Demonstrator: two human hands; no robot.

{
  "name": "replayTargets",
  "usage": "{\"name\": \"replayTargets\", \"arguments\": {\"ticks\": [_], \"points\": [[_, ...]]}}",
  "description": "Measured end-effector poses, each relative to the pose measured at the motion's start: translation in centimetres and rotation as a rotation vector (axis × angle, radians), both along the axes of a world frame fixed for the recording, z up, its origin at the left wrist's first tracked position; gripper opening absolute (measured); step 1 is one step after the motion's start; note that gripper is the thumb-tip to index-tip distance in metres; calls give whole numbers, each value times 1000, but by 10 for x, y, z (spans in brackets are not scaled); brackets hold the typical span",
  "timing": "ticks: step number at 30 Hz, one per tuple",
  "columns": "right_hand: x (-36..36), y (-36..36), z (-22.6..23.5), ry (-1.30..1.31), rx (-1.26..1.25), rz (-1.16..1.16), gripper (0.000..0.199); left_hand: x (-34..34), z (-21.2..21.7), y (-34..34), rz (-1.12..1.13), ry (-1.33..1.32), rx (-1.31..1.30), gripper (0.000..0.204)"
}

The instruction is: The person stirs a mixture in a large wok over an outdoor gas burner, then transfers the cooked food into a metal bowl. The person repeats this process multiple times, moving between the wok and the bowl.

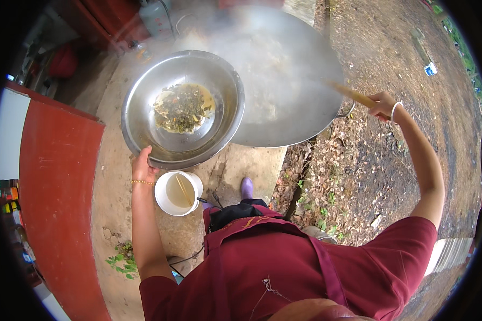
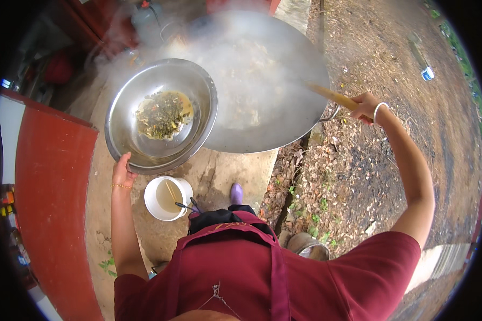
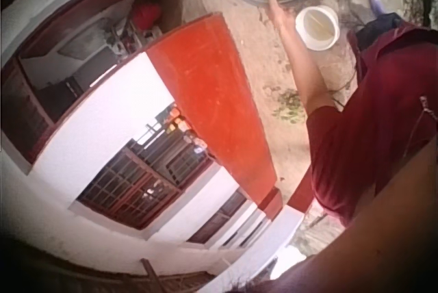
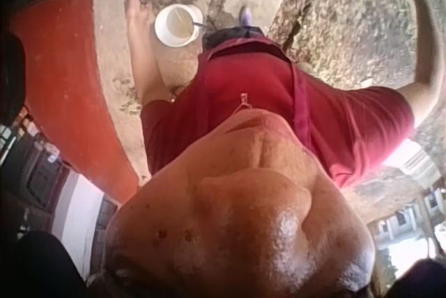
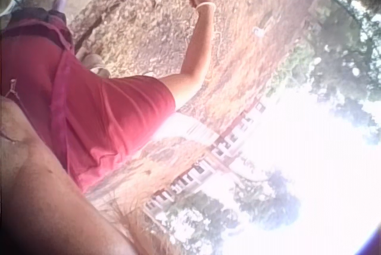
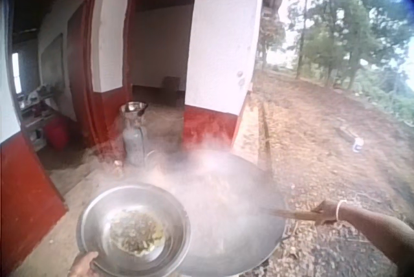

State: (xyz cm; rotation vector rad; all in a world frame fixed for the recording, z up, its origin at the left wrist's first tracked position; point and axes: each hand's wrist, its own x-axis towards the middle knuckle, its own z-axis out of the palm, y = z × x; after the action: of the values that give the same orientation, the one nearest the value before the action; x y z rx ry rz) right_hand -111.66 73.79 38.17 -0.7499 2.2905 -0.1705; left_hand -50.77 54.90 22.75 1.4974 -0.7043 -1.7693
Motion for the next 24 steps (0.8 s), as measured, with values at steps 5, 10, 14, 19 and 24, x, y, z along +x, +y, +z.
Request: {"name": "replayTargets", "arguments": {"ticks": [5,10,14,19,24], "points": [[28,-18,-91,-233,-168,-109,52,-4,3,1,23,-13,-5,14],[87,-17,-133,-527,-375,-302,58,-13,10,5,78,-79,27,11],[99,-7,-140,-628,-492,-345,59,-1,3,0,-1,-9,4,12],[111,16,-129,-624,-549,-358,51,-8,3,-2,102,-58,18,10],[123,43,-116,-586,-569,-379,52,-6,0,-3,99,-181,-35,14]]}}
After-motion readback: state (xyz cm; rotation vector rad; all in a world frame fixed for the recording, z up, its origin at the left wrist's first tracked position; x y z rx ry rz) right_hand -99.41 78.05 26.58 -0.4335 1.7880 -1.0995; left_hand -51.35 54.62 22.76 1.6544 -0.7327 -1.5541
